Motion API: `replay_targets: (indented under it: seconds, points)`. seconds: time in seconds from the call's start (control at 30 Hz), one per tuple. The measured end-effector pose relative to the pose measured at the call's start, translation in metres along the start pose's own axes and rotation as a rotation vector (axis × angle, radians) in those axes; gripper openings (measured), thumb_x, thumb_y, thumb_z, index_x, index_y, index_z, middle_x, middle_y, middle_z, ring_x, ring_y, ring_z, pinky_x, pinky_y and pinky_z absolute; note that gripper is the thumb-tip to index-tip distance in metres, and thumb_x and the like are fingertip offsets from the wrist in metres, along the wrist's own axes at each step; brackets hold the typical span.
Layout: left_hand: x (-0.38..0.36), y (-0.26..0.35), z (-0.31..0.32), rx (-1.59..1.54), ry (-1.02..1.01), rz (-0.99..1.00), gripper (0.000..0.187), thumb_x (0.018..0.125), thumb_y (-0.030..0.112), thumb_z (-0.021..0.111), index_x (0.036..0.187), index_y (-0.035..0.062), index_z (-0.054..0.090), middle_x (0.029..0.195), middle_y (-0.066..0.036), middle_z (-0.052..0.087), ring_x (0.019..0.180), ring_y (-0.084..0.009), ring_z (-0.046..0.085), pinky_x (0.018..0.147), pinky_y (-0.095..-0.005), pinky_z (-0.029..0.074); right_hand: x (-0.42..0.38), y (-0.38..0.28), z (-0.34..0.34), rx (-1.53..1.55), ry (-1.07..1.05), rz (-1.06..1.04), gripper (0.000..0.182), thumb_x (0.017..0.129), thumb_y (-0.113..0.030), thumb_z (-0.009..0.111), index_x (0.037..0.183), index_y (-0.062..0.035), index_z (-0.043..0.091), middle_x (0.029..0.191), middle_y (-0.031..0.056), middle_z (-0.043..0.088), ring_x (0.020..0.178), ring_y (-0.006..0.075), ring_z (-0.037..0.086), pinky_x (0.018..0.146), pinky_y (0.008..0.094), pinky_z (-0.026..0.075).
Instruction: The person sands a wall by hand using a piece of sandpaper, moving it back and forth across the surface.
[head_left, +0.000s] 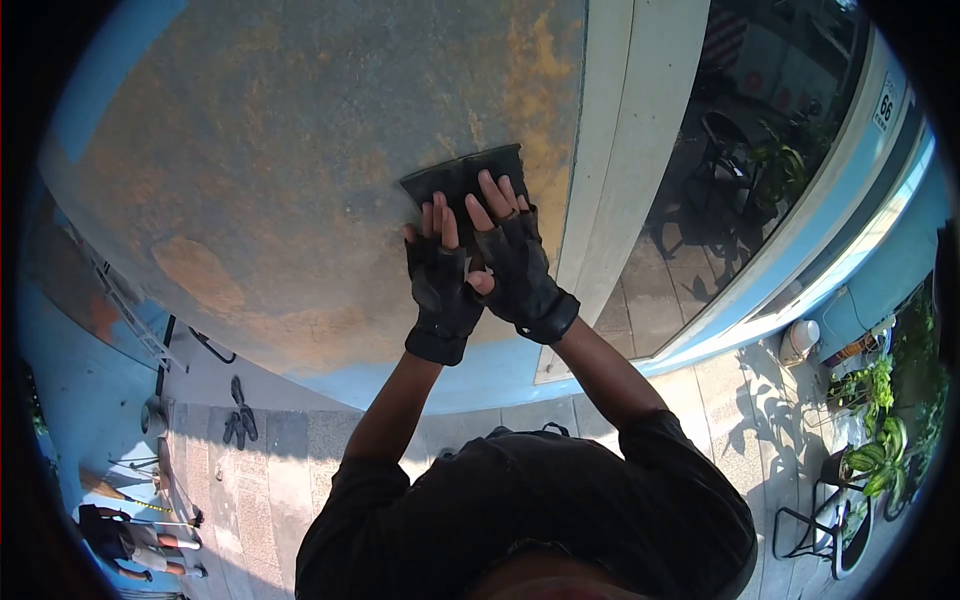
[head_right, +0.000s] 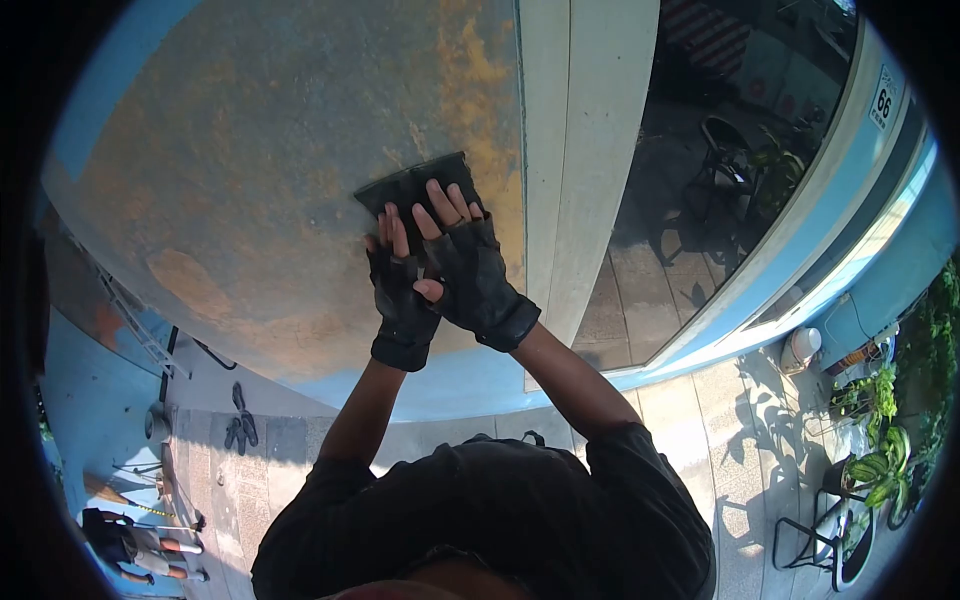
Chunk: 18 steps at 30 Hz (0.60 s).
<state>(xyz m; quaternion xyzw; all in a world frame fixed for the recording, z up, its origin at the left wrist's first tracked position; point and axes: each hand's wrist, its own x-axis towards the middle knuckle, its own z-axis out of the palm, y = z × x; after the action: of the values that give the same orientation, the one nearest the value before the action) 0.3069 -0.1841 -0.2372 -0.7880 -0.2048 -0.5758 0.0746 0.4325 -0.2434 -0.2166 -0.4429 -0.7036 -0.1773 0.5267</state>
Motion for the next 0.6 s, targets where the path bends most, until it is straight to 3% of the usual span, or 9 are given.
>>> replay_targets:
  seconds: [0.17, 0.23, 0.47, 0.57, 0.6]
  points:
    - [-0.005, -0.008, -0.01, 0.003, -0.013, 0.051, 0.06, 0.103, 0.033, 0.056, 0.153, 0.0039, 0.041, 0.16, -0.023, 0.04, 0.149, -0.0424, 0.039, 0.122, -0.0614, 0.021, 0.005, 0.0, 0.005, -0.027, 0.038, 0.008, 0.084, 0.099, -0.07, 0.04, 0.159, -0.0105, 0.038, 0.166, 0.0206, 0.028, 0.154, 0.04, 0.025, 0.123, 0.0543, 0.015]
    - [-0.003, -0.007, -0.015, -0.029, -0.01, 0.106, 0.059, 0.101, 0.024, 0.058, 0.153, 0.0036, 0.039, 0.161, -0.025, 0.038, 0.15, -0.0424, 0.036, 0.123, -0.0619, 0.019, 0.013, -0.003, -0.002, -0.076, 0.021, 0.006, 0.084, 0.099, -0.07, 0.041, 0.158, -0.0102, 0.039, 0.166, 0.0193, 0.031, 0.154, 0.0388, 0.026, 0.123, 0.0533, 0.016]
    - [-0.007, 0.0, -0.023, -0.162, -0.022, 0.1, 0.051, 0.101, 0.014, 0.053, 0.149, 0.0036, 0.043, 0.158, -0.024, 0.043, 0.149, -0.0423, 0.038, 0.124, -0.0613, 0.018, 0.009, -0.003, -0.004, -0.152, 0.012, -0.005, 0.079, 0.1, -0.065, 0.042, 0.157, -0.0093, 0.041, 0.166, 0.0175, 0.033, 0.154, 0.0379, 0.029, 0.123, 0.0531, 0.019]
    - [-0.013, 0.002, -0.023, -0.158, -0.034, 0.072, 0.049, 0.101, 0.013, 0.051, 0.149, 0.0023, 0.044, 0.158, -0.024, 0.044, 0.148, -0.0416, 0.04, 0.123, -0.0576, 0.024, -0.008, -0.001, 0.003, -0.118, 0.038, 0.038, 0.078, 0.1, -0.064, 0.042, 0.157, -0.0095, 0.041, 0.165, 0.0175, 0.033, 0.154, 0.0373, 0.029, 0.123, 0.0532, 0.019]
    - [-0.013, 0.005, -0.025, -0.286, -0.019, 0.031, 0.048, 0.102, 0.013, 0.05, 0.148, 0.0002, 0.045, 0.157, -0.023, 0.046, 0.146, -0.0401, 0.043, 0.121, -0.0537, 0.029, -0.009, 0.0, 0.003, -0.12, 0.043, 0.045, 0.078, 0.101, -0.064, 0.042, 0.156, -0.0096, 0.041, 0.165, 0.0175, 0.033, 0.154, 0.0374, 0.029, 0.122, 0.0533, 0.019]
